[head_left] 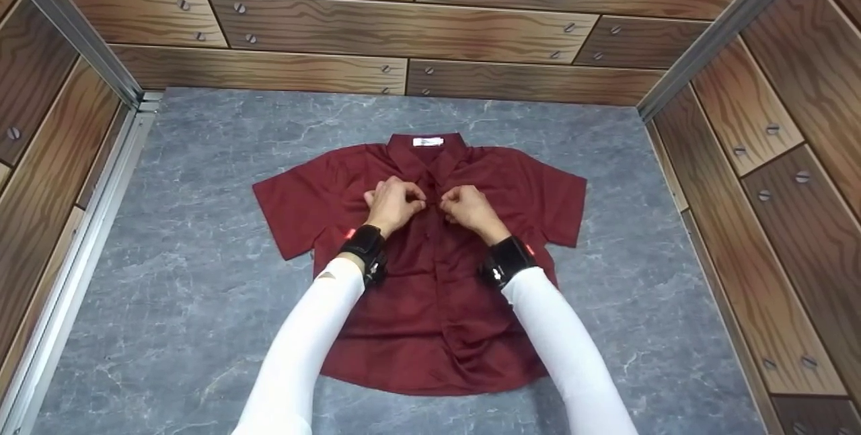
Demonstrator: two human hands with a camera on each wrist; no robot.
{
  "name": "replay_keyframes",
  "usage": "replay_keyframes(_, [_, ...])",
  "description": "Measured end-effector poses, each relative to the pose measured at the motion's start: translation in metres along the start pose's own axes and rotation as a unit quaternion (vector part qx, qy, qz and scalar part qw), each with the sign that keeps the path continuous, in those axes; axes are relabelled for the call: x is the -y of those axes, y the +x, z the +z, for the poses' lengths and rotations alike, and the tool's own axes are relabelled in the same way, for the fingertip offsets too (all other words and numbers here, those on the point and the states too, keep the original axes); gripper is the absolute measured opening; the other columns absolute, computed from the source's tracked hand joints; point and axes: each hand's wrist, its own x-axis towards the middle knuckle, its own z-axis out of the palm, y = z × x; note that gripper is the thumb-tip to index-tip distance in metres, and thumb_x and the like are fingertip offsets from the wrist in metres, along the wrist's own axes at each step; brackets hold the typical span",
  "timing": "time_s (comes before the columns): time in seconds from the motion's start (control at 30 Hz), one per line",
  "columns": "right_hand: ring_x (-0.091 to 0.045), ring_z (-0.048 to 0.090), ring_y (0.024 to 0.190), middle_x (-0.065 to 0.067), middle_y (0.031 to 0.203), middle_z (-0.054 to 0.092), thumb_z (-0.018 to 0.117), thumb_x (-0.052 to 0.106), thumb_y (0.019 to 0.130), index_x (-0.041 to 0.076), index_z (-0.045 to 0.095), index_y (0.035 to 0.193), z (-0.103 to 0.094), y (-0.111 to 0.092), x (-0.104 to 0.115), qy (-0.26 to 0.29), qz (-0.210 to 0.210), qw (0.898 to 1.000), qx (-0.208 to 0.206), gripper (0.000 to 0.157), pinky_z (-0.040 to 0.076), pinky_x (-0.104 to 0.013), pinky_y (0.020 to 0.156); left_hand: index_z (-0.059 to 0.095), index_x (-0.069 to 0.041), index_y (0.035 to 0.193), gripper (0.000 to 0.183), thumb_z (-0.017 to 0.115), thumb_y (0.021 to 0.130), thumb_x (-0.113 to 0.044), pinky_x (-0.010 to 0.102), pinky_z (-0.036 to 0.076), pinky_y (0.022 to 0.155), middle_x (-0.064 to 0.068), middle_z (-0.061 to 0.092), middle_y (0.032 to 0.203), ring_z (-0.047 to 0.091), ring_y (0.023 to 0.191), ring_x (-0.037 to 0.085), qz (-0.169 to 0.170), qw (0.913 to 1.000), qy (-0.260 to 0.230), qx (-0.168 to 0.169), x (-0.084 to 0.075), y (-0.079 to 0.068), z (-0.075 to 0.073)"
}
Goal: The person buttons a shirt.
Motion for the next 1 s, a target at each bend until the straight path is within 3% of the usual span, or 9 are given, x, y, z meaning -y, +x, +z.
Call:
replay_keyframes(0.3, [-0.01, 0.061, 0.065, -0.012, 0.089, 0.071, 0.062, 0.01, 0.089, 0.002, 0.067, 0.1, 0.0056, -0.0005, 0.0009, 0.023, -0.035, 0.999, -0.001, 0.013, 0.05, -0.022, 0.061, 0.077, -0.025, 0.087, 0.006, 0.076, 0.082, -0.028, 0.051, 0.025, 0.092, 0.001, 0.062, 0.103, 0.049, 0.103, 0.027, 0.005, 0.9999, 0.015, 0.001, -0.0036, 0.0, 0.0022])
replay_keyframes(0.8, [-0.009, 0.061, 0.065, -0.003, 0.079, 0.068, 0.066, 0.012, 0.087, 0.007, 0.068, 0.099, 0.0083, -0.003, 0.0043, -0.006, -0.08, 0.997, -0.017, 0.013, 0.046, -0.022, 0.062, 0.077, -0.023, 0.08, 0.005, 0.073, 0.08, -0.027, 0.051, 0.026, 0.093, 0.001, 0.062, 0.102, 0.049, 0.102, 0.027, -0.012, 0.9991, 0.039, -0.005, -0.0054, 0.0019, 0.0049])
replay_keyframes(1.0, [-0.009, 0.06, 0.066, -0.004, 0.079, 0.069, 0.06, 0.016, 0.092, 0.011, 0.071, 0.099, 0.0097, -0.0037, 0.0037, -0.017, -0.094, 0.995, -0.022, 0.014, 0.046, -0.023, 0.062, 0.076, -0.022, 0.078, 0.005, 0.073, 0.079, -0.025, 0.052, 0.027, 0.093, 0.001, 0.063, 0.102, 0.05, 0.102, 0.028, -0.013, 0.9988, 0.047, -0.009, -0.0063, 0.002, 0.0045])
